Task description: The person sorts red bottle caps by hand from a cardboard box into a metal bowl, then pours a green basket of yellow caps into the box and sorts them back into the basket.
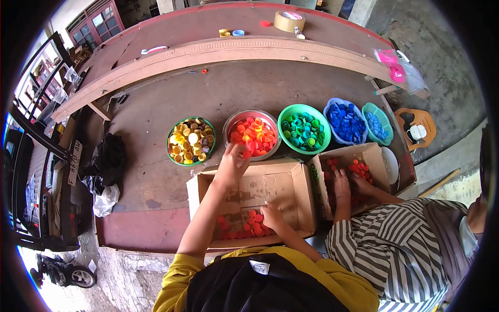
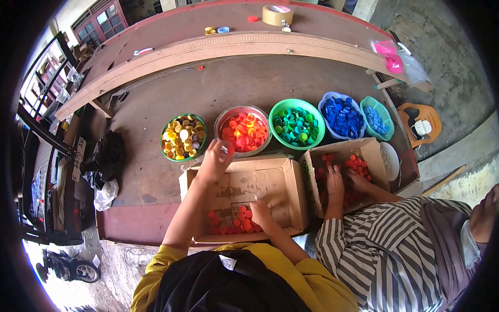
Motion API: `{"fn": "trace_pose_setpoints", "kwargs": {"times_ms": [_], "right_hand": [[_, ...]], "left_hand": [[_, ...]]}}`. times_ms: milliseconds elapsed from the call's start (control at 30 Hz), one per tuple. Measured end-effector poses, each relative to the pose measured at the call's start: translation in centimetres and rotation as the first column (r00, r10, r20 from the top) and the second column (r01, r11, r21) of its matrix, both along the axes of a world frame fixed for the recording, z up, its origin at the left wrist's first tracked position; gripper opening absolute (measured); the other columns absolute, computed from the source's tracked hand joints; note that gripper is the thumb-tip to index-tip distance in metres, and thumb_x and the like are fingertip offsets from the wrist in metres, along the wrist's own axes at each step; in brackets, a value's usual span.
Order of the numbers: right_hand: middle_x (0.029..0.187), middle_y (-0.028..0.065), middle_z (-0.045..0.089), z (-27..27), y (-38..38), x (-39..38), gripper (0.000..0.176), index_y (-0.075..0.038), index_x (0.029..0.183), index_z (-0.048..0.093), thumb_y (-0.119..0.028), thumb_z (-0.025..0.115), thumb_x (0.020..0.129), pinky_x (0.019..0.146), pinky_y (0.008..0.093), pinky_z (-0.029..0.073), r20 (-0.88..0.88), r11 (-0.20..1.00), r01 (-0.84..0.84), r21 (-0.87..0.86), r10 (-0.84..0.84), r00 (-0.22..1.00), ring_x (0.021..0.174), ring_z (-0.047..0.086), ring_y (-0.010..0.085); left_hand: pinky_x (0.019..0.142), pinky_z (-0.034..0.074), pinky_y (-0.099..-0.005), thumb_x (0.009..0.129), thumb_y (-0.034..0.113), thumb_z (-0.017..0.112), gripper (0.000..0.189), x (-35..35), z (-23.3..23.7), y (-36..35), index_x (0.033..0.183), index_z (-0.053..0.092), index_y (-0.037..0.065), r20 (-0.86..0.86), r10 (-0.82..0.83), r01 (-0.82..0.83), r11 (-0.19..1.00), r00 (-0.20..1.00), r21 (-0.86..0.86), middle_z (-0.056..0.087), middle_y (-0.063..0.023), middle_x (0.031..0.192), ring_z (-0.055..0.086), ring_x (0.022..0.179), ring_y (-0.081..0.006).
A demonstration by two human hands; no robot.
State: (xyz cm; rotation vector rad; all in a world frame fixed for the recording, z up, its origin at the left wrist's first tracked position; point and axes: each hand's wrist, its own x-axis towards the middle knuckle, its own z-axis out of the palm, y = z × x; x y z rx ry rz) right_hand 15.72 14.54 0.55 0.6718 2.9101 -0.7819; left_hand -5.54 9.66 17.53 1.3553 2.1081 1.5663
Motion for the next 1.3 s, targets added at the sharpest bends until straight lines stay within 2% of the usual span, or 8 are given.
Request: {"fn": "trace_pose_setpoints", "kwargs": {"times_ms": [100,200,433,600,867,1000,1200,1300], "right_hand": [[0.086,0.0175,0.057,0.1,0.3,0.2,0.015,-0.004,0.076,0.055,0.002,0.053,0.063,0.069,0.0414,0.047,0.113,0.998,0.009,-0.065,-0.002,0.994,0.082,0.056,0.0334],[0.080,0.0166,0.058,0.3,0.5,0.4,0.013,-0.005,0.074,0.057,0.001,0.053,0.062,0.066,0.0422,0.047,0.141,1.000,0.017,0.001,-0.017,0.990,0.077,0.057,0.0336],[0.076,0.0165,0.059,-0.4,1.0,0.7,0.007,-0.006,0.069,0.058,-0.003,0.055,0.063,0.064,0.0436,0.047,0.171,1.000,0.006,-0.009,-0.004,0.985,0.076,0.058,0.0341],[0.074,0.0176,0.059,2.0,1.0,-0.3,0.008,-0.004,0.072,0.058,-0.004,0.057,0.064,0.063,0.0452,0.047,0.363,0.996,-0.087,-0.011,0.085,0.928,0.074,0.058,0.0353],[0.073,0.0170,0.061,5.6,0.6,-2.1,0.011,-0.003,0.076,0.055,-0.006,0.060,0.067,0.061,0.0407,0.047,0.052,0.988,-0.037,-0.152,0.046,0.998,0.070,0.060,0.0328],[0.069,0.0130,0.060,7.2,0.3,-3.4,0.022,-0.003,0.076,0.053,-0.012,0.070,0.065,0.058,0.0354,0.046,-0.088,0.889,-0.083,-0.450,0.048,0.995,0.065,0.060,0.0261],[0.067,0.0094,0.060,8.8,0.4,-4.4,0.027,-0.003,0.073,0.051,-0.015,0.074,0.066,0.056,0.0294,0.045,-0.078,0.885,-0.133,-0.447,0.110,0.991,0.062,0.058,0.0183],[0.067,0.0059,0.056,8.1,1.5,-5.8,0.027,-0.005,0.068,0.047,-0.004,0.074,0.064,0.054,0.0242,0.045,-0.330,0.746,-0.172,-0.643,-0.067,0.942,0.060,0.055,0.0105]], "left_hand": [[0.072,0.051,-0.0344,0.075,0.006,0.061,0.035,-1.5,1.0,2.7,0.107,0.047,-0.001,0.008,0.001,-0.001,0.999,1.000,-0.053,0.048,-0.0181,0.101,0.058,0.085,-0.0311],[0.072,0.052,-0.0309,0.075,0.005,0.064,0.054,-1.7,-2.6,3.5,0.122,0.037,0.003,-0.367,0.116,-0.100,0.993,0.923,0.062,0.042,-0.0189,0.116,0.060,0.083,-0.0253],[0.083,0.046,-0.0384,0.071,0.008,0.065,0.050,3.9,-5.8,-3.1,0.115,0.042,0.000,0.168,-0.170,0.213,0.932,0.971,-0.292,0.034,-0.0220,0.123,0.045,0.107,-0.0378],[0.085,0.045,-0.0398,0.070,0.007,0.063,0.042,7.0,-8.1,-7.1,0.108,0.046,0.002,-0.020,-0.029,0.023,0.966,0.999,-0.259,0.036,-0.0186,0.121,0.044,0.107,-0.0374],[0.088,0.043,-0.0422,0.065,0.007,0.068,0.047,9.7,-13.7,-12.2,0.107,0.047,0.006,0.041,-0.111,0.109,0.722,0.993,-0.683,0.037,-0.0153,0.116,0.046,0.106,-0.0363],[0.085,0.044,-0.0429,0.065,0.005,0.066,0.042,9.6,-15.3,-12.5,0.103,0.049,0.008,0.109,-0.101,0.149,0.685,0.989,-0.714,0.039,-0.0155,0.112,0.048,0.102,-0.0373],[0.080,0.044,-0.0442,0.062,0.001,0.066,0.039,9.2,-17.6,-12.5,0.097,0.049,0.007,0.147,-0.124,0.192,0.647,0.981,-0.738,0.042,-0.0162,0.106,0.049,0.099,-0.0382],[0.081,0.043,-0.0439,0.062,0.000,0.064,0.038,9.3,-16.3,-12.6,0.097,0.049,0.006,0.105,-0.093,0.140,0.668,0.990,-0.730,0.042,-0.0166,0.107,0.046,0.101,-0.0383]]}}
